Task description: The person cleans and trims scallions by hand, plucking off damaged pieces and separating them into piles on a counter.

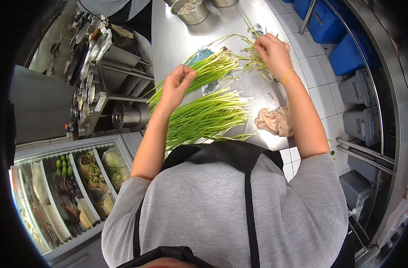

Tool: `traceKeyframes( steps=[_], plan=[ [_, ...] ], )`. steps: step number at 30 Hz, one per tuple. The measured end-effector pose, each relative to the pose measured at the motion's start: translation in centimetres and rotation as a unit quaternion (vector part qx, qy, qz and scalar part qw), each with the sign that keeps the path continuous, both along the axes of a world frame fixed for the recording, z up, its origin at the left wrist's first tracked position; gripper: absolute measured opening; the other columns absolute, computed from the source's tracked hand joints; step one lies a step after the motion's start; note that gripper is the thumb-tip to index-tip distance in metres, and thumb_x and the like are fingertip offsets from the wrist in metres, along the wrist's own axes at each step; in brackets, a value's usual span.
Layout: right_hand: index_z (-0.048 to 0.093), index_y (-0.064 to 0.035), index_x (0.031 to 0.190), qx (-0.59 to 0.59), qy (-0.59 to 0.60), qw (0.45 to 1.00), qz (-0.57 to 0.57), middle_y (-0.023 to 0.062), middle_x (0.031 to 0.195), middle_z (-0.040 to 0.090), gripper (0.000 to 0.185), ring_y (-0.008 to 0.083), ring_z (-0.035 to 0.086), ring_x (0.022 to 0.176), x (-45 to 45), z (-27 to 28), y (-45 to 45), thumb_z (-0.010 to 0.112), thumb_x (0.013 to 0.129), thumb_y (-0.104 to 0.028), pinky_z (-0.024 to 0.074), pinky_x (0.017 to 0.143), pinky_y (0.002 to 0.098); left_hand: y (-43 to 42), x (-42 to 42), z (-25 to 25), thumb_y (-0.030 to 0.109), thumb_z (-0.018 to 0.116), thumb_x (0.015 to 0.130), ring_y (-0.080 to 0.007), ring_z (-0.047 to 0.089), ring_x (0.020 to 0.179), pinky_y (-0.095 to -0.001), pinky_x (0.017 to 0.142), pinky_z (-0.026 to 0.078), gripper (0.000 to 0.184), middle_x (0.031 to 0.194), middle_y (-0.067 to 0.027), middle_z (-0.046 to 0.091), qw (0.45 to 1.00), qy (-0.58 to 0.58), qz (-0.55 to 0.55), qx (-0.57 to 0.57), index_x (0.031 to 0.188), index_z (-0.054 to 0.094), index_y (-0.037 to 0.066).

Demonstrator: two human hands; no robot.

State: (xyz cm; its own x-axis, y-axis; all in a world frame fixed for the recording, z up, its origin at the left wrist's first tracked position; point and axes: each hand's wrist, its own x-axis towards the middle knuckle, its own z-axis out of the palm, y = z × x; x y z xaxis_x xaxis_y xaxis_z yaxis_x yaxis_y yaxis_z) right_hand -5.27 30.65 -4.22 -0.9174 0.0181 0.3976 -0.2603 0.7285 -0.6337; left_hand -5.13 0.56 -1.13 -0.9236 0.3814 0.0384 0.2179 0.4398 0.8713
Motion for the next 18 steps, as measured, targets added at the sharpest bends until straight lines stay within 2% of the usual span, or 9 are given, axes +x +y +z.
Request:
traceKeyframes(
  steps=[1, 2, 3, 5, 6, 8, 11, 15, 18],
  plan=[
    [0.062, -0.0085, 0.082, 0.018, -0.023, 0.999, -0.014, 0.0013, 0.079, 0.060, 0.009, 0.0187, 0.059, 0.069, 0.1, 0.1, 0.5, 0.065, 0.082, -0.017, 0.0425, 0.069, 0.0341, 0.1, 0.0, 0.1, 0.016, 0.058, 0.094, -0.0036, 0.042, 0.066, -0.0201, 0.060, 0.036, 0.015, 0.070, 0.0048, 0.049, 0.999, -0.023, 0.003, 0.027, 0.089, 0.057, 0.002],
    [0.062, -0.0091, 0.084, 0.019, -0.079, 0.997, 0.011, 0.0017, 0.080, 0.060, 0.008, 0.0173, 0.060, 0.069, 0.1, 0.1, 0.8, 0.064, 0.083, -0.017, 0.0413, 0.078, 0.0355, 0.1, -0.1, 0.0, 0.016, 0.058, 0.094, -0.0036, 0.042, 0.066, -0.0201, 0.060, 0.036, 0.015, 0.070, 0.0048, 0.049, 0.999, -0.022, 0.001, 0.026, 0.089, 0.057, 0.002],
    [0.062, -0.0091, 0.084, 0.018, -0.079, 0.997, 0.010, 0.0017, 0.080, 0.060, 0.008, 0.0173, 0.060, 0.069, 0.0, 0.0, 0.7, 0.064, 0.083, -0.017, 0.0413, 0.078, 0.0355, 0.1, -0.2, -0.1, 0.018, 0.058, 0.095, -0.0032, 0.040, 0.064, -0.0198, 0.058, 0.034, 0.016, 0.069, 0.0055, 0.047, 0.998, -0.036, -0.003, 0.044, 0.089, 0.057, 0.003],
    [0.063, -0.0102, 0.086, -0.067, -0.162, 0.983, 0.057, 0.0028, 0.079, 0.060, 0.009, 0.0189, 0.061, 0.074, 0.0, -0.1, 0.3, 0.063, 0.084, -0.018, 0.0393, 0.085, 0.0362, 0.2, -0.3, -0.4, 0.019, 0.057, 0.095, -0.0027, 0.038, 0.063, -0.0196, 0.056, 0.032, 0.017, 0.068, 0.0061, 0.046, 0.997, -0.051, -0.009, 0.062, 0.089, 0.057, 0.003],
    [0.063, -0.0102, 0.086, -0.068, -0.162, 0.983, 0.057, 0.0028, 0.079, 0.060, 0.009, 0.0189, 0.061, 0.074, 0.0, -0.1, 0.0, 0.063, 0.084, -0.018, 0.0393, 0.085, 0.0362, 0.3, -0.4, -0.5, 0.020, 0.057, 0.095, -0.0028, 0.037, 0.062, -0.0198, 0.056, 0.031, 0.018, 0.068, 0.0065, 0.045, 0.996, -0.058, -0.012, 0.061, 0.089, 0.058, 0.003],
    [0.063, -0.0109, 0.088, 0.023, -0.033, 0.996, 0.078, 0.0025, 0.083, 0.060, 0.010, 0.0202, 0.060, 0.084, -0.2, -0.2, -0.8, 0.064, 0.084, -0.020, 0.0374, 0.090, 0.0380, 0.1, -0.5, -0.6, 0.021, 0.056, 0.096, -0.0028, 0.037, 0.062, -0.0200, 0.055, 0.031, 0.019, 0.067, 0.0070, 0.044, 0.996, -0.065, -0.013, 0.059, 0.090, 0.058, 0.003],
    [0.064, -0.0130, 0.090, 0.040, 0.051, 0.996, 0.067, 0.0005, 0.089, 0.059, 0.011, 0.0199, 0.057, 0.092, 0.8, 2.4, -3.3, 0.064, 0.084, -0.022, 0.0347, 0.094, 0.0406, 0.4, -0.4, -0.5, 0.021, 0.056, 0.096, -0.0024, 0.036, 0.063, -0.0197, 0.055, 0.031, 0.020, 0.069, 0.0074, 0.045, 0.997, -0.060, -0.016, 0.034, 0.090, 0.058, 0.003],
    [0.064, -0.0135, 0.093, 0.063, 0.078, 0.985, 0.139, -0.0020, 0.092, 0.060, 0.012, 0.0172, 0.056, 0.094, 1.3, 4.7, -5.7, 0.067, 0.081, -0.016, 0.0308, 0.098, 0.0425, 1.2, -0.1, 0.1, 0.021, 0.058, 0.094, -0.0050, 0.037, 0.062, -0.0234, 0.055, 0.033, 0.021, 0.066, 0.0052, 0.045, 0.998, -0.050, 0.000, 0.043, 0.087, 0.058, 0.001],
    [0.062, -0.0148, 0.086, 0.124, 0.102, 0.969, 0.186, -0.0026, 0.086, 0.056, 0.012, 0.0170, 0.055, 0.093, 1.2, 5.0, -6.9, 0.070, 0.078, -0.017, 0.0318, 0.099, 0.0430, 1.4, 0.2, 0.5, 0.020, 0.057, 0.094, -0.0048, 0.037, 0.063, -0.0227, 0.055, 0.033, 0.021, 0.067, 0.0056, 0.045, 0.997, -0.055, -0.004, 0.055, 0.087, 0.058, 0.001]
  ],
)
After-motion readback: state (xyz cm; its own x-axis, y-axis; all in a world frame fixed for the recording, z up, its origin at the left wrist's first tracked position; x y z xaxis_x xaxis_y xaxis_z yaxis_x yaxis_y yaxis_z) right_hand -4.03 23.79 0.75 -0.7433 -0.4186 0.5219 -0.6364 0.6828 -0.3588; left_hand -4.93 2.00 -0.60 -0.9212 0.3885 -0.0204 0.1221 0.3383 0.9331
